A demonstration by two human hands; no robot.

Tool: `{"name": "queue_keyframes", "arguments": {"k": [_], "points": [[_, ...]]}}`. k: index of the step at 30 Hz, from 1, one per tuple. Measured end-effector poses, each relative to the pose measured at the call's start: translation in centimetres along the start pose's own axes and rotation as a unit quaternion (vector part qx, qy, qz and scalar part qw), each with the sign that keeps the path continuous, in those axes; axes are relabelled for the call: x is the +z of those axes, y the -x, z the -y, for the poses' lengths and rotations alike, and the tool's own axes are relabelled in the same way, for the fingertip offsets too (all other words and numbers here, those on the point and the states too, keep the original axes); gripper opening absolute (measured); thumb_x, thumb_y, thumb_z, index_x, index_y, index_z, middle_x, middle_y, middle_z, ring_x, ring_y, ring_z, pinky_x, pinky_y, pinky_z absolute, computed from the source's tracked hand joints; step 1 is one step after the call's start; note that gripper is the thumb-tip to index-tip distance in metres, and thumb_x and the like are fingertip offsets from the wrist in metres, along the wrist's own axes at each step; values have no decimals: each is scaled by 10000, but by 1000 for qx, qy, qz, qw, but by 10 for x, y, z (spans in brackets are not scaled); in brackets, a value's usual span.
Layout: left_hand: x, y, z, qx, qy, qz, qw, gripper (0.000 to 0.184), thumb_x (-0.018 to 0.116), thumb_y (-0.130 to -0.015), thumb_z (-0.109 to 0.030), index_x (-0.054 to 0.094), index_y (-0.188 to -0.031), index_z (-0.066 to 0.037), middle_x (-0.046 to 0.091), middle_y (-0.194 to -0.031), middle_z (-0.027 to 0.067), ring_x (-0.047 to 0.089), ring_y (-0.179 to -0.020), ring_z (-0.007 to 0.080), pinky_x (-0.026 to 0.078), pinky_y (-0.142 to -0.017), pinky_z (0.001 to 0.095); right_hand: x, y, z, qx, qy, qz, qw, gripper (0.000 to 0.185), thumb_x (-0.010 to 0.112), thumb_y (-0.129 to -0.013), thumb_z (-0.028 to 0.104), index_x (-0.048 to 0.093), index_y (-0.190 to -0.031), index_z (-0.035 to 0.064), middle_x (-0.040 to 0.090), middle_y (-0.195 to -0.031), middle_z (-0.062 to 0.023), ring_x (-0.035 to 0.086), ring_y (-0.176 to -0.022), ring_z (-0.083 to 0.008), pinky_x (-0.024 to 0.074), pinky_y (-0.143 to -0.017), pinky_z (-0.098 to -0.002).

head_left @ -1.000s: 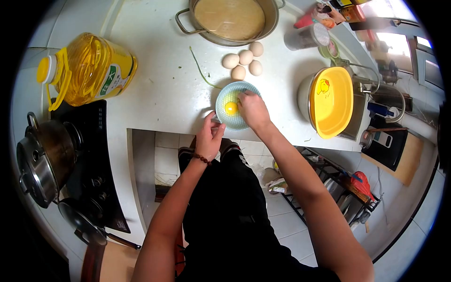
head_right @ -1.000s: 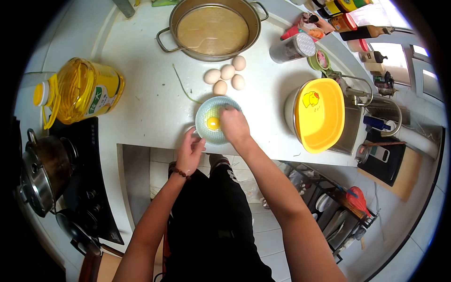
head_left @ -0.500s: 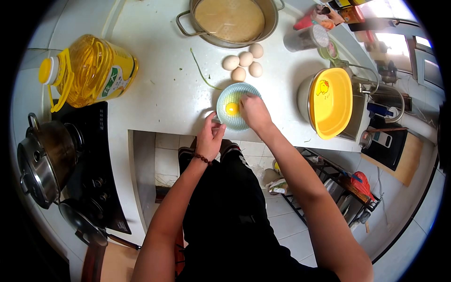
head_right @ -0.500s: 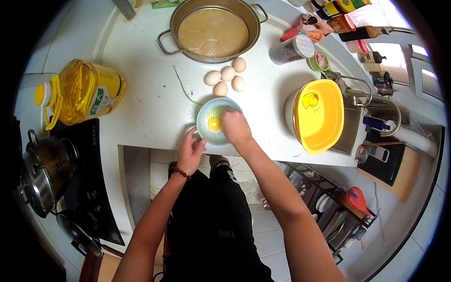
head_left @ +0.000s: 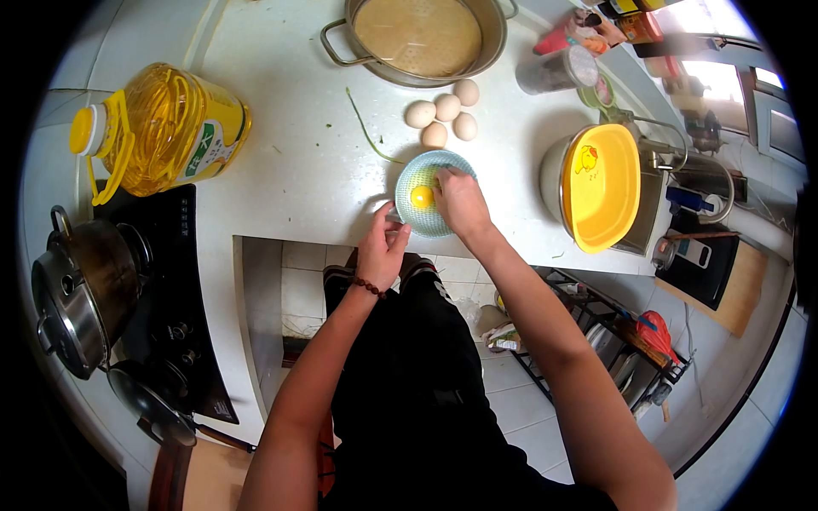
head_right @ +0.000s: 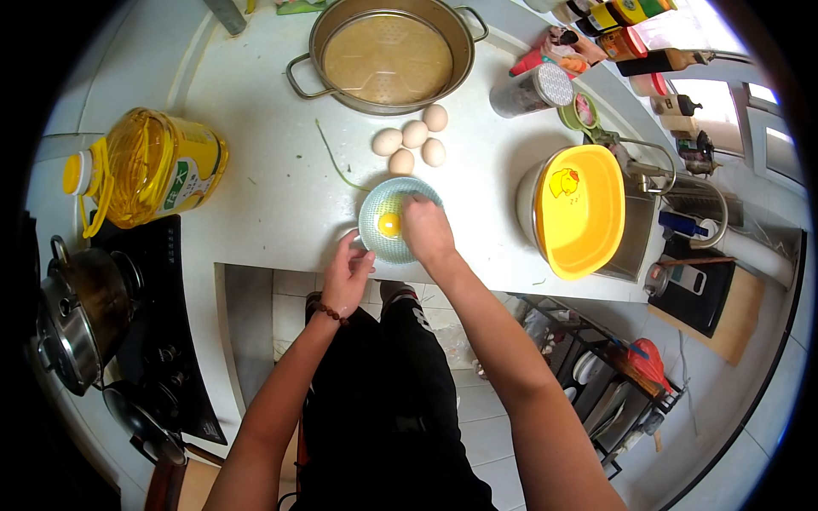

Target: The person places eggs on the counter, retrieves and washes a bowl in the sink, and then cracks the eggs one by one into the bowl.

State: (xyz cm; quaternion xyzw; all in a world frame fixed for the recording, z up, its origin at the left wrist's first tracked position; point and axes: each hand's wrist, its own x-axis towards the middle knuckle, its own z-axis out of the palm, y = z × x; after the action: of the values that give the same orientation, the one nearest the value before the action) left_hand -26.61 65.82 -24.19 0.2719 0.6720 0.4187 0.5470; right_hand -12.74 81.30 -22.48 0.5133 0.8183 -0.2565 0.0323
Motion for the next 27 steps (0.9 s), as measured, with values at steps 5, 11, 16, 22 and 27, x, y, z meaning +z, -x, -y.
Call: {"name": "queue_keyframes", "arguments": {"k": [5, 11, 16, 22, 27], "points": [[-1, 0, -1, 6, -8, 0, 1000, 521, 689, -1006, -220, 498, -1463, -59, 738, -1043, 145, 721, -848, 226, 570, -795, 366, 4, 0, -2, -22, 9, -17, 1000, 108, 647, -866, 18, 669, -954, -40, 698, -984, -250, 709, -877, -429, 592, -799, -494], [-2, 0, -5, 6, -32, 9, 999, 530, 670, -1023, -165, 455, -1486, -23, 732, -1053, 124, 720, -859, 161, 572, -792, 314, 2, 1, -1, -43, 21, -32, 998, 94, 613, -845, -21, 667, -921, -37, 698, -955, -253, 726, -840, -416, 610, -753, -484], [-2, -1, 0, 13, -27, 11, 999, 530, 669, -1023, -160, 452, -1485, -19, 731, -1048, 125, 716, -852, 159, 572, -791, 312, 2, 1, 0, -40, 34, -29, 998, 95, 618, -836, -26, 670, -914, -39, 699, -957, -253, 728, -830, -412, 612, -745, -482], [0, 0, 1, 7, -5, -1, 1000, 532, 697, -1000, -244, 504, -1460, -59, 736, -1042, 144, 718, -844, 237, 568, -795, 378, 4, 0, -2, -38, 38, -25, 998, 94, 614, -842, -17, 672, -912, -40, 700, -954, -250, 729, -833, -415, 612, -748, -485], [-3, -1, -2, 14, -31, 11, 999, 527, 673, -1018, -157, 458, -1481, -22, 737, -1056, 137, 722, -868, 172, 577, -786, 321, 6, -1, -3, -5, 9, -13, 1000, 120, 652, -901, 68, 664, -924, -49, 691, -967, -248, 691, -873, -441, 573, -821, -509]]}}
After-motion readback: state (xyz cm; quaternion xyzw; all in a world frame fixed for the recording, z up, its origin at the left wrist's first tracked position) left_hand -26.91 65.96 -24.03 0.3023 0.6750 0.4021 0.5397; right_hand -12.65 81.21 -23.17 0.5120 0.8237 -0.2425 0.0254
